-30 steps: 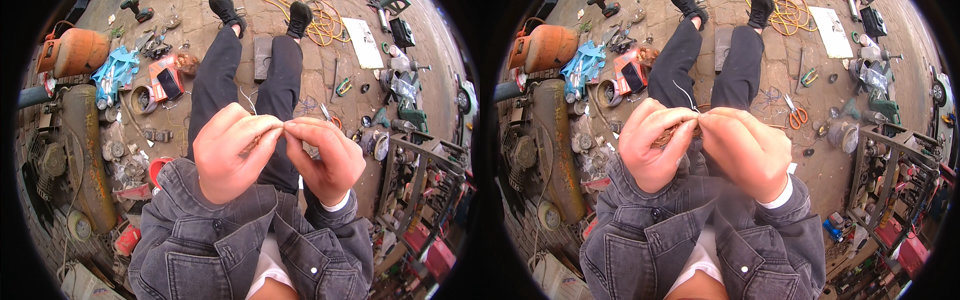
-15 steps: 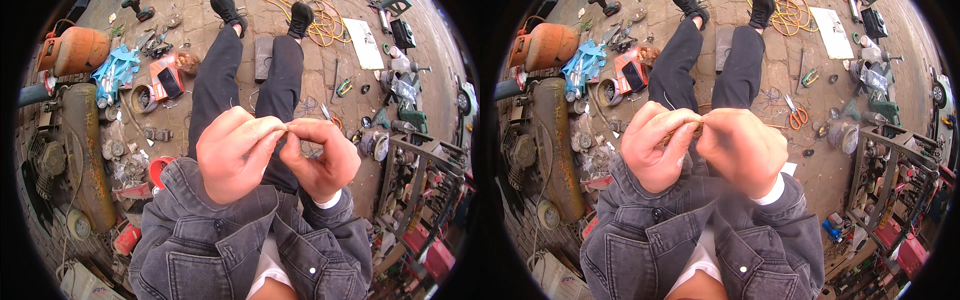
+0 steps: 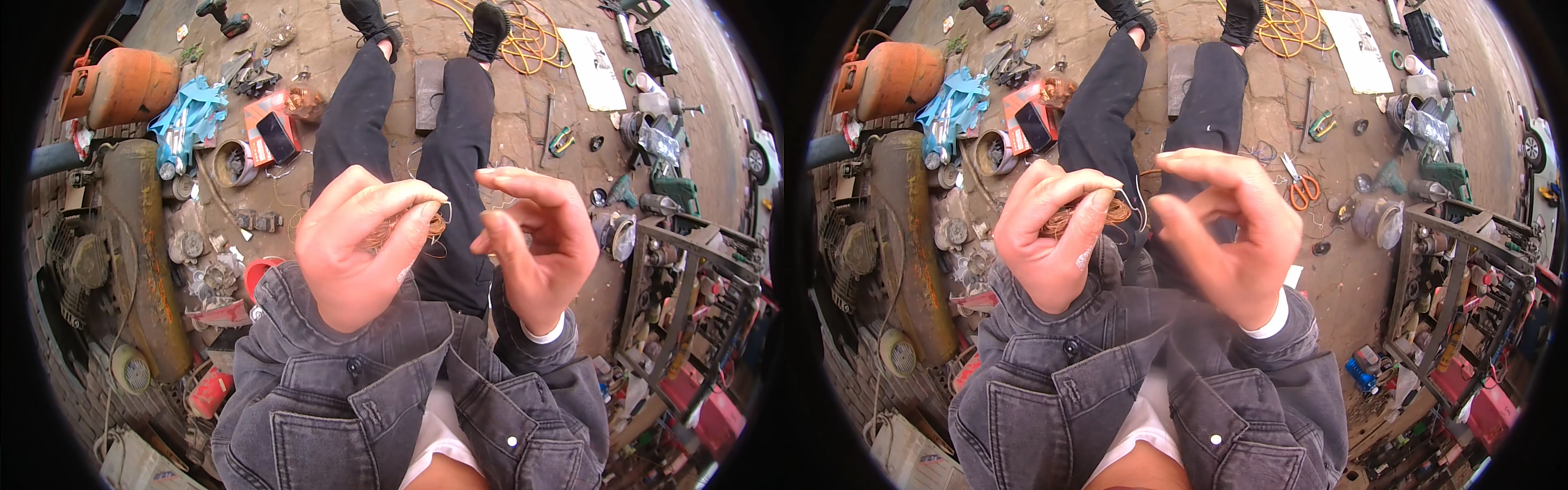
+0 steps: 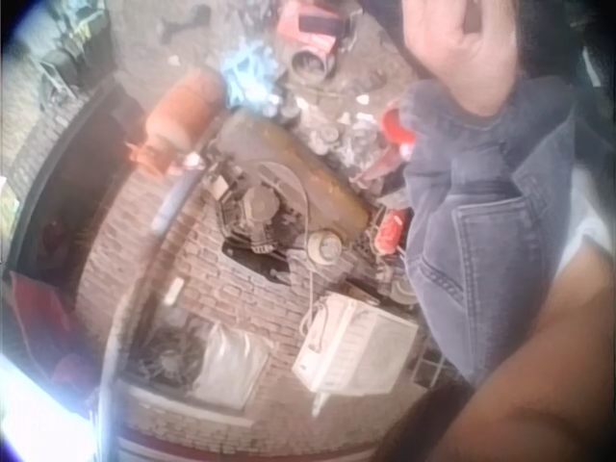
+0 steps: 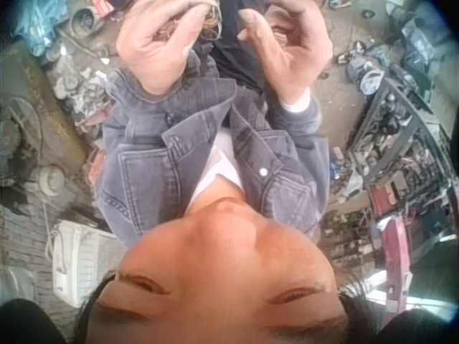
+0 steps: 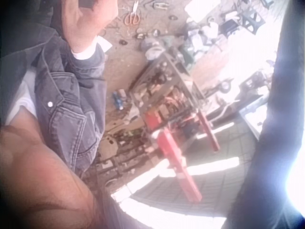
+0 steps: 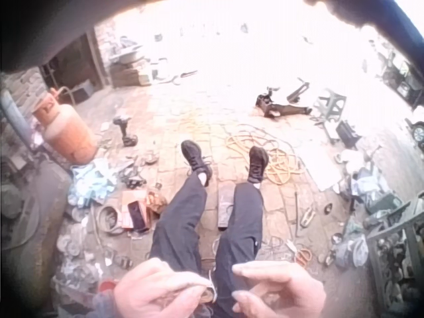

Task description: The person sits on the ground and winds a thin copper wire around a small cylindrical object held in the left hand. The right hand rotates the wire to form tight coils. The person continues winding until the object is fully covered with wire.

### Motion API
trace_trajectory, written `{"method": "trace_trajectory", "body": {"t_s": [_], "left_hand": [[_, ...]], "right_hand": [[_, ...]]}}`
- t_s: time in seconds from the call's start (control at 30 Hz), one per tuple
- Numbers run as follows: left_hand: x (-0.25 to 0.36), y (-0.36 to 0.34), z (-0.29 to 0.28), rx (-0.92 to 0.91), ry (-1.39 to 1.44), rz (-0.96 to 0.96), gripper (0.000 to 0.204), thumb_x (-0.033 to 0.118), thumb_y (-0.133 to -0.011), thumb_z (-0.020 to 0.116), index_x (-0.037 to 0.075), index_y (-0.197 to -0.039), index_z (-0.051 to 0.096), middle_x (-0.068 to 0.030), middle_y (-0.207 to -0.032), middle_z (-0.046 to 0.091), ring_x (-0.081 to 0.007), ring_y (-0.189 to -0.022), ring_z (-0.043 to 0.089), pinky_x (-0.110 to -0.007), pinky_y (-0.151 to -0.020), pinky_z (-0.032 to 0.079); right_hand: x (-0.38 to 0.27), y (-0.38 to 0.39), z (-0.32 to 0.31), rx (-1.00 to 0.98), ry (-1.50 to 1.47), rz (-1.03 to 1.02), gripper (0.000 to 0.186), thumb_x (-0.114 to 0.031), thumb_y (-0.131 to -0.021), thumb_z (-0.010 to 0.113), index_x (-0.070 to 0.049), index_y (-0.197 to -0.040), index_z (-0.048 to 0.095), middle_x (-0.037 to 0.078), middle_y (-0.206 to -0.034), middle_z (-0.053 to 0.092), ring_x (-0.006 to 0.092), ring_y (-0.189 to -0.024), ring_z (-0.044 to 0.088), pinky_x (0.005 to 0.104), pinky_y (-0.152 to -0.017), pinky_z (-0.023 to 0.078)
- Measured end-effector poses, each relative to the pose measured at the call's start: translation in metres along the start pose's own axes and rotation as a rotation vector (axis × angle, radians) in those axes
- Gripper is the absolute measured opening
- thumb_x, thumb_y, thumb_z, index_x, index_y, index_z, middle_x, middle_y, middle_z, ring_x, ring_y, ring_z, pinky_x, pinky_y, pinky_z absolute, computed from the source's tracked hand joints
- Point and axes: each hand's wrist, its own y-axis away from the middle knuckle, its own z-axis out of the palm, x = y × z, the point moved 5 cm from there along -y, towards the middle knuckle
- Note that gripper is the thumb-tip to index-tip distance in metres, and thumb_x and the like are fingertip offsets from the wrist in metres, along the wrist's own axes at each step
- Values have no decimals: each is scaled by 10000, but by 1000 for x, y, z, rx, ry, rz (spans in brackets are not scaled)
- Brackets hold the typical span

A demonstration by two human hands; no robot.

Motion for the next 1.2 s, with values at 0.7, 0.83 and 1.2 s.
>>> {"method": "trace_trajectory", "body": {"t_s": [0.7, 0.83, 1.2], "left_hand": [[-2, -4, 4, -70, -18, 77, 235, -63, -728, 759, 23, -947, 755, -61, -714, 580, -138, -590, 571, -285, -522, 437], [0, -4, 6, 5, -80, 98, 231, -62, -732, 758, 21, -948, 755, -56, -711, 580, -132, -596, 576, -282, -523, 439], [1, 1, 10, 30, -200, 198, 260, -45, -706, 779, 32, -953, 745, -58, -703, 576, -195, -589, 554, -329, -532, 445]], "right_hand": [[-13, -9, 10, 30, 341, -149, 218, 77, -776, 778, 14, -974, 711, 128, -978, 685, 191, -768, 678, 282, -664, 535], [-17, -3, 13, 38, 423, -188, 232, 95, -755, 796, 33, -962, 712, 115, -904, 709, 158, -720, 666, 252, -653, 530], [-15, -1, 21, 25, 426, -143, 215, 104, -801, 753, 51, -1009, 740, 130, -943, 759, 172, -845, 744, 260, -758, 582]]}}
